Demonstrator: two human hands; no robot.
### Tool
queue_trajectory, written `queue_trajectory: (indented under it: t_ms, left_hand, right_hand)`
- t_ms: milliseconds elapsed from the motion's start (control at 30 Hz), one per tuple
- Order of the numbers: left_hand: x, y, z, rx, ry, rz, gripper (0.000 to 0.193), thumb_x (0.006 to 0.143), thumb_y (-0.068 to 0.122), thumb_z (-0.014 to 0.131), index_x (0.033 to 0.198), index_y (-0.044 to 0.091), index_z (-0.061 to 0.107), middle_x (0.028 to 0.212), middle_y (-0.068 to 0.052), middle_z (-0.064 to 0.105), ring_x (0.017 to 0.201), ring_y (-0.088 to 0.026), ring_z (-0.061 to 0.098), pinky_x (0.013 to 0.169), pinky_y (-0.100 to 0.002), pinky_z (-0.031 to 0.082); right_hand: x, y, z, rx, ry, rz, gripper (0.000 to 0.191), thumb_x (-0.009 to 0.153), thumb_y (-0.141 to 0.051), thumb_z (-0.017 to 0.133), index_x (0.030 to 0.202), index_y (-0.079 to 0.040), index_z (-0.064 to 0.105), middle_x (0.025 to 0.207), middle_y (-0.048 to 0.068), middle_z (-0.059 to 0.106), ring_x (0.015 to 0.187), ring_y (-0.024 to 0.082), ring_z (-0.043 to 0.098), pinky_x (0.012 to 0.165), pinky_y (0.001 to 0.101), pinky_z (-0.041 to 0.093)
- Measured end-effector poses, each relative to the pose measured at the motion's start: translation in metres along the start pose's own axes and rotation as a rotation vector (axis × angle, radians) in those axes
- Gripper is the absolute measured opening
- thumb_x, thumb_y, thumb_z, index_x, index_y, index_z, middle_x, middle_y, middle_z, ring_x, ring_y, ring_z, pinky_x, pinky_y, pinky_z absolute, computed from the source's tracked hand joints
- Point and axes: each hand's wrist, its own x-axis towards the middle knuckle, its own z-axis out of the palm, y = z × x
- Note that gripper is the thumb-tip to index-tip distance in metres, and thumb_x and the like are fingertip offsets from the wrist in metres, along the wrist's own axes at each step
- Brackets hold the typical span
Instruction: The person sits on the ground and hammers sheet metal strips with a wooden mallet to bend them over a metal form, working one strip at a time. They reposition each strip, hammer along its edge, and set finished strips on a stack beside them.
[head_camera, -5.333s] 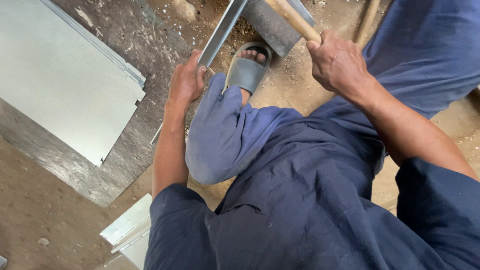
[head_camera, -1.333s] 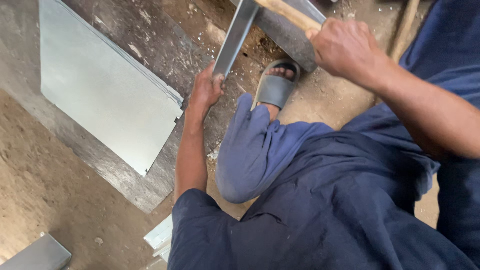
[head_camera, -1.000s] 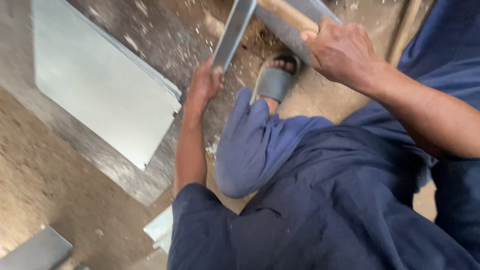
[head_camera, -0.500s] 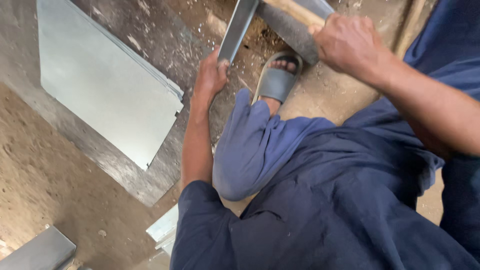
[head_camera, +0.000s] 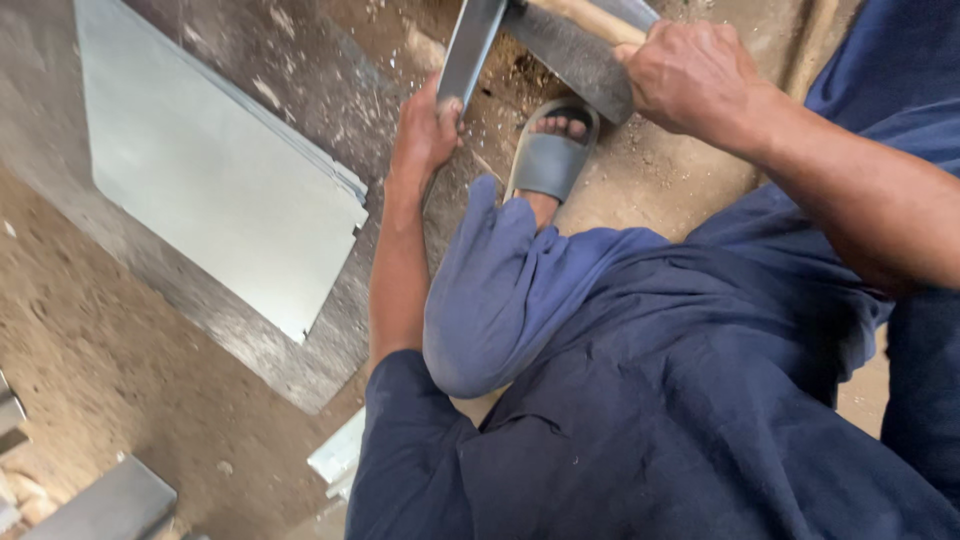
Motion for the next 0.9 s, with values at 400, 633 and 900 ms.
queue_trajectory:
  t_ms: [400, 633, 900]
  left_hand:
    - [0.004, 0.014, 0.001, 0.036, -0.017, -0.025, 0.043, 0.099, 0.0, 0.062, 0.141, 0.007, 0.057, 0.093, -0.013, 0.075, 0.068, -0.015, 0.075, 0.057, -0.031, 0.061]
    - [0.005, 0.025, 0.0, 0.003, -0.01, -0.037, 0.047, 0.095, -0.004, 0.06, 0.141, 0.006, 0.055, 0.094, -0.014, 0.073, 0.068, -0.015, 0.075, 0.052, -0.031, 0.064]
    - [0.008, -0.003, 0.001, 0.084, -0.001, 0.028, 0.035, 0.099, 0.007, 0.063, 0.134, 0.007, 0.062, 0.09, -0.015, 0.077, 0.077, -0.017, 0.078, 0.069, -0.036, 0.063]
  right_hand:
    - [0.0, 0.003, 0.007, 0.095, 0.073, 0.049, 0.044, 0.117, -0.032, 0.05, 0.095, 0.003, 0.066, 0.08, 0.025, 0.062, 0.064, 0.043, 0.064, 0.059, 0.0536, 0.05]
    - [0.001, 0.003, 0.021, 0.118, -0.012, 0.117, 0.049, 0.118, -0.035, 0.045, 0.096, 0.004, 0.066, 0.079, 0.024, 0.063, 0.062, 0.042, 0.064, 0.058, 0.0544, 0.05]
    - [-0.018, 0.05, 0.045, 0.458, 0.091, 0.328, 0.049, 0.116, -0.032, 0.047, 0.082, 0.0, 0.063, 0.065, 0.017, 0.057, 0.056, 0.031, 0.059, 0.051, 0.045, 0.047]
